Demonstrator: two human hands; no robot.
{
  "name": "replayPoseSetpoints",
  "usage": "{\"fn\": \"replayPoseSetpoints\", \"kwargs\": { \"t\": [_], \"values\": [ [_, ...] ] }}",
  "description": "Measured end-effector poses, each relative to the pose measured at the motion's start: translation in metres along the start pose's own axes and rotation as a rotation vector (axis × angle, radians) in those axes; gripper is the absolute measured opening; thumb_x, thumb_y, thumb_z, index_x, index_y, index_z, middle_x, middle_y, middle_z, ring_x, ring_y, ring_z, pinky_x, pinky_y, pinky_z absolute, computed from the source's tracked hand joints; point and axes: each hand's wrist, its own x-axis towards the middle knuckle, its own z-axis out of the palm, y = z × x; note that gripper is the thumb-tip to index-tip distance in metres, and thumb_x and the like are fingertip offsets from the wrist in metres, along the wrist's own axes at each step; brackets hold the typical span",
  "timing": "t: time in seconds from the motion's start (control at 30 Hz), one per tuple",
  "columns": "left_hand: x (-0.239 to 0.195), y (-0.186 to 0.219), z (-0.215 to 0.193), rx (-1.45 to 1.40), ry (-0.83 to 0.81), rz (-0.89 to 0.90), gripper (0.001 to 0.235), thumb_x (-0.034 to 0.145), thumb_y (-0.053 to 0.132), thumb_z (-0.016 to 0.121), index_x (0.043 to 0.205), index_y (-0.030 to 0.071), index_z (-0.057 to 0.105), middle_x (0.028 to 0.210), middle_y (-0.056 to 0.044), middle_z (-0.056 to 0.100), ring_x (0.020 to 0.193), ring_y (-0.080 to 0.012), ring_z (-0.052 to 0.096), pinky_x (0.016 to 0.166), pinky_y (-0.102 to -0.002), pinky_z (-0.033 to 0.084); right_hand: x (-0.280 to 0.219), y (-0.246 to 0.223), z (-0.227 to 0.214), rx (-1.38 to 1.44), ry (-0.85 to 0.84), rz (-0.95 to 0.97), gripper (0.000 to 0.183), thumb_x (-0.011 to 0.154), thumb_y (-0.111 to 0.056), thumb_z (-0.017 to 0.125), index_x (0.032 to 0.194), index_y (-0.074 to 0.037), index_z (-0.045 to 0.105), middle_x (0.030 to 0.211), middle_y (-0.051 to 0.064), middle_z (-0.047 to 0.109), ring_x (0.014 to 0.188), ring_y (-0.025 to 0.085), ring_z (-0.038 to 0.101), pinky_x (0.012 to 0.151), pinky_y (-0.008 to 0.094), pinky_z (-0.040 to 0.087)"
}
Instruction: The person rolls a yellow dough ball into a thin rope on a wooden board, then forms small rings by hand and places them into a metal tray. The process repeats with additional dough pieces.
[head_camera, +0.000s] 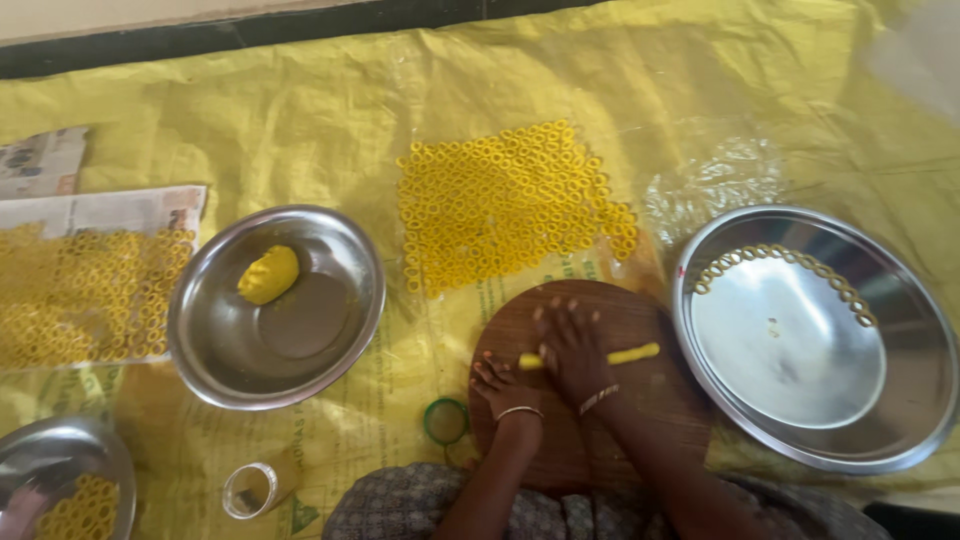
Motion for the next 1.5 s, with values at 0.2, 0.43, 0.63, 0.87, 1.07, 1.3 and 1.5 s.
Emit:
{"fn": "replayPoseSetpoints", "kwargs": {
  "t": [0.2, 0.43, 0.63, 0.87, 1.07, 1.3, 1.5],
  "values": [
    [0.001, -0.002, -0.002, 0.0, 0.083, -0.057, 0.078, 0.101, 0.042, 0.062, 0.159, -0.001, 0.032, 0.168, -0.037, -0.009, 0.15, -0.0654, -0.01, 0.114, -0.08, 0.005, -0.088, -0.034, -0.035, 0.29, 0.013, -0.013, 0.052, 0.094, -0.028, 0.06, 0.143, -0.012, 0.054, 0.156, 0.011, 0.047, 0.147, 0.031, 0.038, 0.118, 0.056, 0.024],
    [-0.012, -0.004, -0.015, 0.074, 0.052, -0.062, 0.098, 0.096, 0.037, 0.071, 0.162, -0.008, 0.014, 0.166, -0.04, -0.012, 0.148, -0.0639, -0.009, 0.114, -0.077, 0.009, -0.053, -0.008, -0.036, 0.771, 0.134, 0.334, 0.022, 0.091, -0.007, 0.064, 0.113, -0.007, 0.067, 0.108, 0.011, 0.069, 0.1, 0.032, 0.07, 0.088, 0.045, 0.055],
    [-0.015, -0.003, -0.02, 0.158, -0.04, -0.025, 0.099, 0.092, 0.029, 0.078, 0.163, -0.006, 0.017, 0.167, -0.036, -0.006, 0.149, -0.0655, -0.006, 0.114, -0.078, 0.012, -0.099, 0.066, -0.048, 0.812, 0.217, 0.616, 0.02, 0.098, -0.007, 0.065, 0.118, -0.002, 0.065, 0.106, 0.015, 0.071, 0.093, 0.029, 0.077, 0.076, 0.036, 0.062],
    [-0.015, -0.003, -0.008, 0.127, 0.074, -0.062, 0.094, 0.094, 0.034, 0.073, 0.159, -0.009, 0.02, 0.167, -0.039, -0.004, 0.148, -0.0655, -0.004, 0.113, -0.078, 0.011, -0.136, 0.013, -0.028, 0.376, 0.071, 0.253, 0.073, 0.082, -0.008, 0.062, 0.152, -0.005, 0.041, 0.153, 0.021, 0.049, 0.143, 0.038, 0.044, 0.114, 0.048, 0.042],
    [-0.003, -0.003, -0.005, 0.105, 0.032, -0.044, 0.093, 0.095, 0.035, 0.071, 0.159, -0.009, 0.02, 0.167, -0.037, -0.005, 0.15, -0.066, -0.006, 0.115, -0.078, 0.008, -0.062, 0.009, -0.021, 0.166, 0.003, 0.1, 0.068, 0.104, -0.045, 0.039, 0.161, -0.01, 0.026, 0.168, 0.015, 0.03, 0.159, 0.03, 0.018, 0.128, 0.058, 0.005],
    [0.001, -0.003, 0.006, 0.138, 0.043, -0.059, 0.093, 0.097, 0.035, 0.068, 0.161, -0.009, 0.017, 0.166, -0.039, -0.009, 0.149, -0.0653, -0.006, 0.114, -0.077, 0.008, 0.085, 0.063, -0.001, -0.016, -0.111, 0.32, 0.069, 0.101, -0.057, 0.036, 0.157, -0.019, 0.03, 0.168, 0.015, 0.022, 0.157, 0.036, 0.009, 0.12, 0.062, -0.005],
    [0.002, -0.001, 0.008, 0.06, 0.087, -0.099, 0.092, 0.098, 0.037, 0.065, 0.162, -0.008, 0.016, 0.167, -0.037, -0.013, 0.152, -0.0618, -0.004, 0.116, -0.074, 0.01, -0.011, 0.03, -0.027, 0.012, -0.113, -0.002, 0.07, 0.102, -0.045, 0.044, 0.159, -0.007, 0.03, 0.167, 0.015, 0.024, 0.156, 0.035, 0.014, 0.124, 0.06, 0.005]
  ]
}}
